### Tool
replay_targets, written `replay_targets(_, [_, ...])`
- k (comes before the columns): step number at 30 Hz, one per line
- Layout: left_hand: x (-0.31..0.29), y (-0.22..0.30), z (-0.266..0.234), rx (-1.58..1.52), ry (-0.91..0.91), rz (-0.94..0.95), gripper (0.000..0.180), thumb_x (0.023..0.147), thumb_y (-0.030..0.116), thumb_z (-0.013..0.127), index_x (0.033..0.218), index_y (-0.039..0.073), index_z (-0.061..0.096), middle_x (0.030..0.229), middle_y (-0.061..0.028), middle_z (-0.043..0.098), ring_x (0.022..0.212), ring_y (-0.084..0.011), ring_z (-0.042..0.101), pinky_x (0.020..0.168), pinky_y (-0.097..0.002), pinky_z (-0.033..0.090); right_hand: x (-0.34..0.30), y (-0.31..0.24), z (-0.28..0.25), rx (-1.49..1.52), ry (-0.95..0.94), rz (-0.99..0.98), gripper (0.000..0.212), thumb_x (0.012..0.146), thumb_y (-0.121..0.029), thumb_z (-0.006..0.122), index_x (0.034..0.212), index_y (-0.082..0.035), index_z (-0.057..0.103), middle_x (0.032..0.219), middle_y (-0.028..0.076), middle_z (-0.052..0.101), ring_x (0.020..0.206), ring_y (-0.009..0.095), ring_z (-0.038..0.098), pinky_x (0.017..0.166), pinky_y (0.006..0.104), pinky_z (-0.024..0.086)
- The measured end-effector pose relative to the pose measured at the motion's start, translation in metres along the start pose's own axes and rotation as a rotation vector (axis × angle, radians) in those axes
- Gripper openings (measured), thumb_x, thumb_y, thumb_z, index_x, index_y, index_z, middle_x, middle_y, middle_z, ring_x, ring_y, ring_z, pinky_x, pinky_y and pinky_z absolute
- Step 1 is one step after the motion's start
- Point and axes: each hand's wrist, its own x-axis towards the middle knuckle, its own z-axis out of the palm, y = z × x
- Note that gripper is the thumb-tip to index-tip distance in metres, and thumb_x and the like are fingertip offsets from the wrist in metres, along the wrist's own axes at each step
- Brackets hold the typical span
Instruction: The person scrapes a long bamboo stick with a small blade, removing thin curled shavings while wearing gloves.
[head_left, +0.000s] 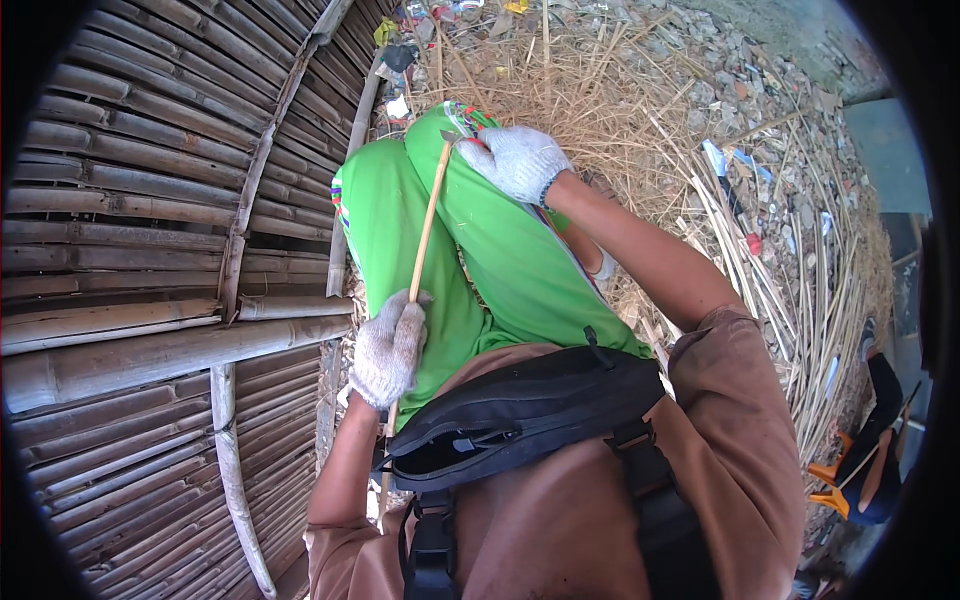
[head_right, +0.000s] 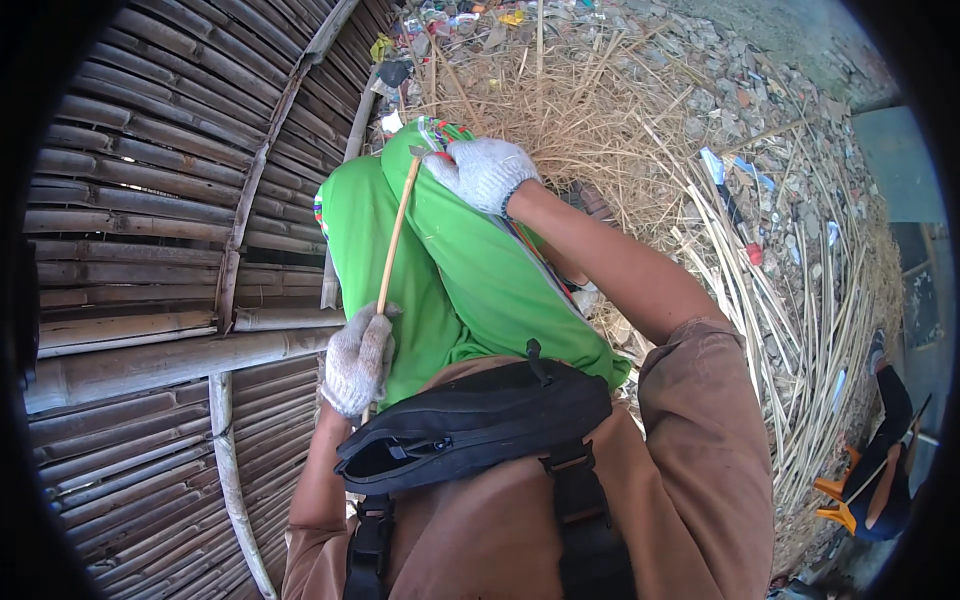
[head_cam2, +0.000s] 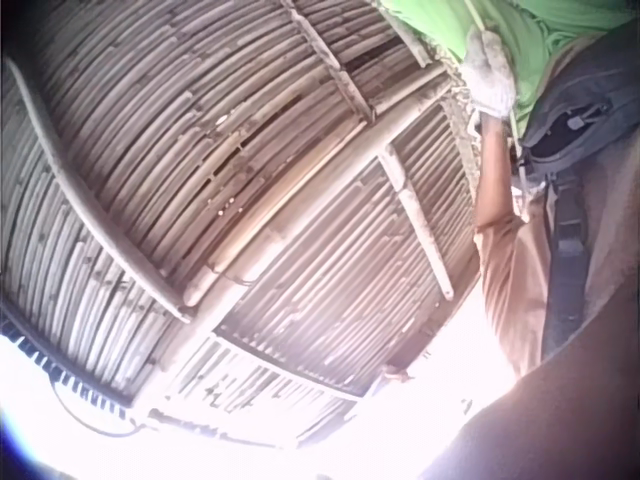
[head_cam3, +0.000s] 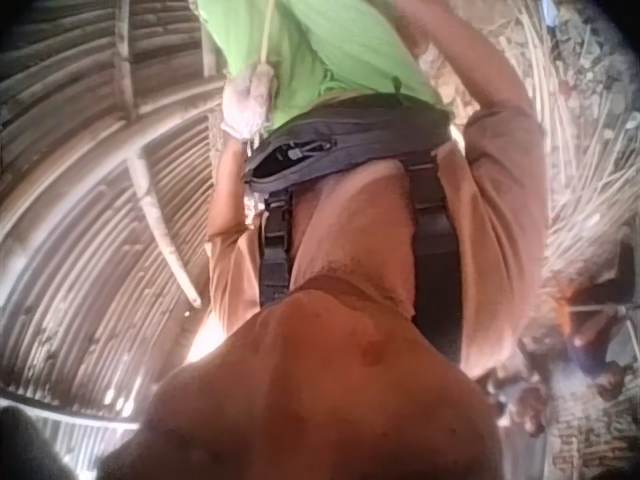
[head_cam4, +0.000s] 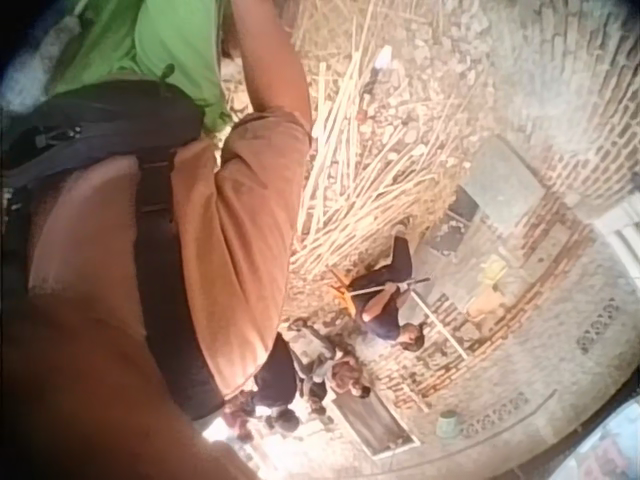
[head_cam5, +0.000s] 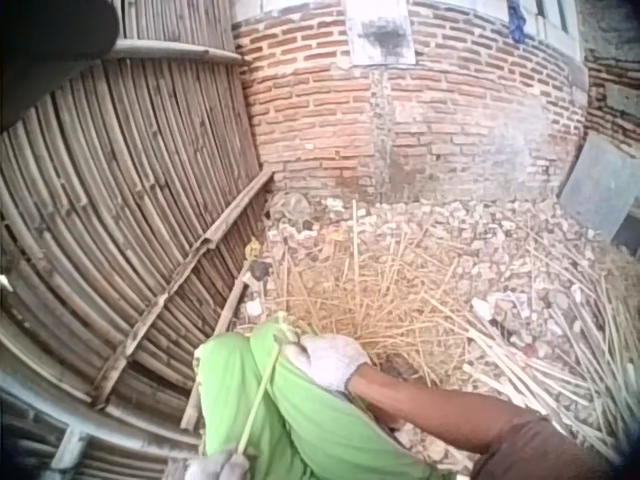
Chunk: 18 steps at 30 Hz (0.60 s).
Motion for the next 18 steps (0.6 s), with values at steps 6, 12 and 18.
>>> replay_targets(6, [0.047, 0.009, -0.005, 0.064, -0.022, 0.06, 0.035, 0.115, 0.031, 0.054, 0.129, 0.004, 0.07, 0.066, -0.0026, 0.059, 0.057, -0.0107, 0.055, 0.055, -0.0323, 0.046, 0.003, -0.004, -0.006, -0.068, -0.05, -0.028, 0.065, 0.108, -0.065, 0.043, 0.104, -0.011, 0.079, 0.103, 0.025, 0.079, 0.095, 0.044, 0.077, 0.087, 0.059, 0.06])
replay_targets(12, [0.047, 0.009, -0.003, 0.139, 0.013, 0.142, 0.034, 0.115, 0.03, 0.054, 0.128, 0.003, 0.071, 0.068, -0.0043, 0.061, 0.06, -0.0116, 0.058, 0.058, -0.0326, 0.048, 0.003, -0.005, -0.011, -0.059, -0.085, -0.007, 0.066, 0.108, -0.066, 0.042, 0.106, -0.012, 0.08, 0.105, 0.025, 0.079, 0.097, 0.044, 0.077, 0.088, 0.0591, 0.06])
replay_targets(18, [0.02, 0.014, -0.005, 0.044, 0.002, 0.019, 0.035, 0.115, 0.029, 0.054, 0.129, 0.001, 0.07, 0.068, -0.0011, 0.059, 0.059, -0.0089, 0.053, 0.057, -0.0309, 0.045, 0.002, -0.007, -0.009, -0.058, -0.082, 0.01, 0.068, 0.108, -0.067, 0.041, 0.104, -0.013, 0.081, 0.105, 0.025, 0.079, 0.098, 0.045, 0.077, 0.089, 0.06, 0.06])
